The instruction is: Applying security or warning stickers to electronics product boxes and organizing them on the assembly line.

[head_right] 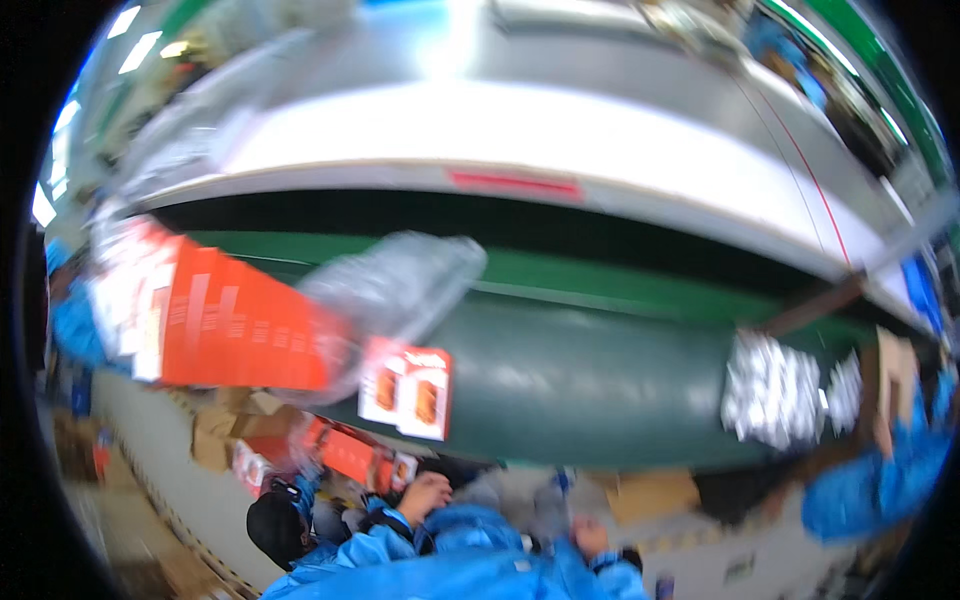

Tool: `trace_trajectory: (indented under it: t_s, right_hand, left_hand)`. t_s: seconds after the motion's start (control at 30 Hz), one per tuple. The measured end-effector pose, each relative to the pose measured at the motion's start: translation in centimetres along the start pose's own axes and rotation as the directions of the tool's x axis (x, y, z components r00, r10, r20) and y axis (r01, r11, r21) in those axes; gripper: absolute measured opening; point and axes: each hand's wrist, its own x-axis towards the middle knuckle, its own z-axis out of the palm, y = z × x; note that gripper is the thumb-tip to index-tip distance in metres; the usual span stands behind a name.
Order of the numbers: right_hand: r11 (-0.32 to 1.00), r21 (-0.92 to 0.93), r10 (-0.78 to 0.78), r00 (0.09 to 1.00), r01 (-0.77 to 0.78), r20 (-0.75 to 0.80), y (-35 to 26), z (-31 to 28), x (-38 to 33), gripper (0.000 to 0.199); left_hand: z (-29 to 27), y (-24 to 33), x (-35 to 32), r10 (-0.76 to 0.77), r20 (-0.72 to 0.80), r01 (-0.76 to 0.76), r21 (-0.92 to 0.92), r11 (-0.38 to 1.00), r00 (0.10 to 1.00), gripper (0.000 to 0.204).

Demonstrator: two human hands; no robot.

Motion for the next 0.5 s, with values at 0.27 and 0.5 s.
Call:
trace_trajectory:
  t_s: [0.27, 0.5]
  right_hand:
    - [0.998, -0.001, -0.065, 0.971, 0.067, 0.229, -14.5, -1.2, 5.5, 0.036]
    - [0.958, 0.273, -0.143, 0.975, 0.092, 0.172, -20.8, -4.6, 9.3, 0.023]
  left_hand:
    - [4.3, 7.2, -6.4, 0.225, -0.228, -0.245, -0.061, 0.968, 0.947, 0.020]
    - [10.3, 8.1, -7.6, 0.445, -0.229, -0.468, -0.054, 0.882, 0.866, 0.011]
